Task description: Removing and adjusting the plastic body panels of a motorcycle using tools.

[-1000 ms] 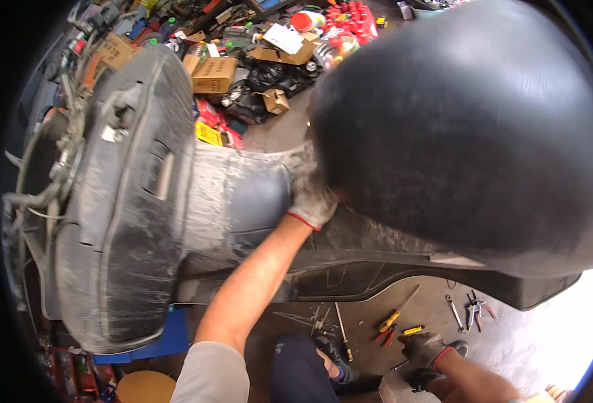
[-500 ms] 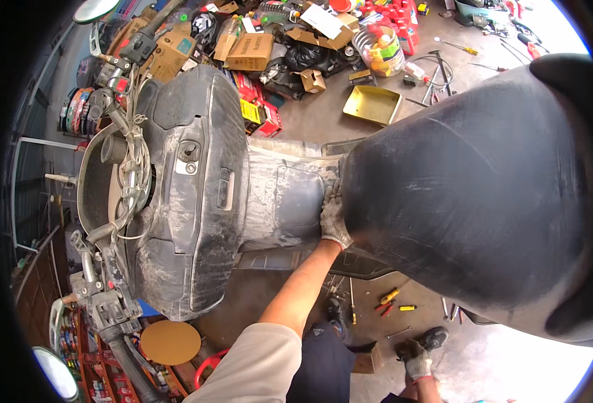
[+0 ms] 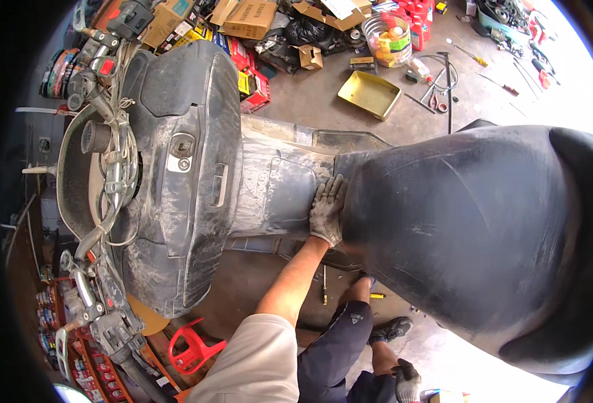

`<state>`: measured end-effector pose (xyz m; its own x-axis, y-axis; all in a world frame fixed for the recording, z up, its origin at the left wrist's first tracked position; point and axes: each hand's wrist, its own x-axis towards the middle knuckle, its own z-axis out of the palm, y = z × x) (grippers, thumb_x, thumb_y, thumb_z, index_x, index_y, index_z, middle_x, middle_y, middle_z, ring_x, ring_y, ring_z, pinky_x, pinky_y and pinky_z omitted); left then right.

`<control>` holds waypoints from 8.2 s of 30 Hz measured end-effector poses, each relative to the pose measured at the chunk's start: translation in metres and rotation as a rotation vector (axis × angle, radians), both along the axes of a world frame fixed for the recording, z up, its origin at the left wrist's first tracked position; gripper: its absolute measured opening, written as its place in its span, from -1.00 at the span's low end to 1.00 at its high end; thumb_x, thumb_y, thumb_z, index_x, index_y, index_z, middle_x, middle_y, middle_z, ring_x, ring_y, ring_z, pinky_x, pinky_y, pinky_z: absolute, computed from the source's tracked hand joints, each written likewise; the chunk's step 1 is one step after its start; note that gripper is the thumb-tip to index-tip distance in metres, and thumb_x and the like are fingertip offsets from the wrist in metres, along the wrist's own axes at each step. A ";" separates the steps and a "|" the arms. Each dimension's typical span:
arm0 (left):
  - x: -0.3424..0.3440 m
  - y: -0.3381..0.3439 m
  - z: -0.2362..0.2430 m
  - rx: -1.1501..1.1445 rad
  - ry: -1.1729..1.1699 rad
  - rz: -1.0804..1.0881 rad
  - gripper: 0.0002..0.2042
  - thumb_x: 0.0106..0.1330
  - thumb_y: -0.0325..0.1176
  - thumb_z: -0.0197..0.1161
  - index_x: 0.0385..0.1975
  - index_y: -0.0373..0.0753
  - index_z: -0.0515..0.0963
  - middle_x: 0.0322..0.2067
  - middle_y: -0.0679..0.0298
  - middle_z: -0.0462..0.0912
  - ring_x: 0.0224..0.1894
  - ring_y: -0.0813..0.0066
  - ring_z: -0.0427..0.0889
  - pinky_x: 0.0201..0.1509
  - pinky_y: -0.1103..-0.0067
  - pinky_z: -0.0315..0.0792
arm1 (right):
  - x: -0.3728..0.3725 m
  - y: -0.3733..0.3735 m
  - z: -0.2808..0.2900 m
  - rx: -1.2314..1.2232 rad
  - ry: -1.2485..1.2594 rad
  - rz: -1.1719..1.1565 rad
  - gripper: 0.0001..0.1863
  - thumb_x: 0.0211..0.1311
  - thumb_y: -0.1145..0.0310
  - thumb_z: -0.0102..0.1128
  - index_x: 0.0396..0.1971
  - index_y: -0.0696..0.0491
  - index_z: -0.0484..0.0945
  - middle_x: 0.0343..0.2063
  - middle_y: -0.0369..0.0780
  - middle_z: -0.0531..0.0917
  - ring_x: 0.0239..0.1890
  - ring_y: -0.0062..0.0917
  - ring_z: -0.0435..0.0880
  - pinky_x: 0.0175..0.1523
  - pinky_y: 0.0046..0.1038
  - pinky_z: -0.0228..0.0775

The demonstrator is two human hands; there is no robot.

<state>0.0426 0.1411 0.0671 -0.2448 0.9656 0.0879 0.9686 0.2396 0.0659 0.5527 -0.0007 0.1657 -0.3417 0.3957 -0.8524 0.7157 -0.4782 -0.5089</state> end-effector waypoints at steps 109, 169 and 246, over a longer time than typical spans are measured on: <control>-0.003 0.200 0.049 -0.135 -0.730 0.340 -0.91 0.15 -0.41 0.26 -0.38 -0.19 0.65 -0.30 0.09 0.63 -0.10 0.02 0.62 0.02 0.20 0.53 | -0.422 0.502 0.005 0.518 -0.158 1.471 -0.69 0.41 0.22 -0.01 -0.13 0.08 0.64 -0.22 0.03 0.73 -0.07 -0.05 0.72 0.09 -0.12 0.54; -0.004 0.206 0.042 -0.212 -0.790 0.244 -0.87 0.11 -0.47 0.21 -0.34 -0.18 0.64 -0.22 0.08 0.64 -0.03 0.00 0.59 0.11 0.18 0.49 | -0.404 0.501 -0.003 0.433 -0.071 1.235 -0.59 0.26 0.18 0.03 -0.01 -0.01 0.70 -0.14 0.03 0.72 -0.01 -0.06 0.70 0.14 -0.15 0.53; -0.032 0.061 0.023 0.084 -0.408 0.262 -0.71 0.32 -0.29 0.16 -0.01 -0.06 0.68 0.08 0.32 0.67 0.22 0.31 0.59 0.34 0.21 0.31 | -0.495 0.405 -0.070 -1.303 0.144 0.535 -0.73 0.46 0.20 0.09 -0.50 -0.07 0.49 -0.61 -0.44 0.41 -0.59 -0.63 0.39 -0.47 -0.49 0.24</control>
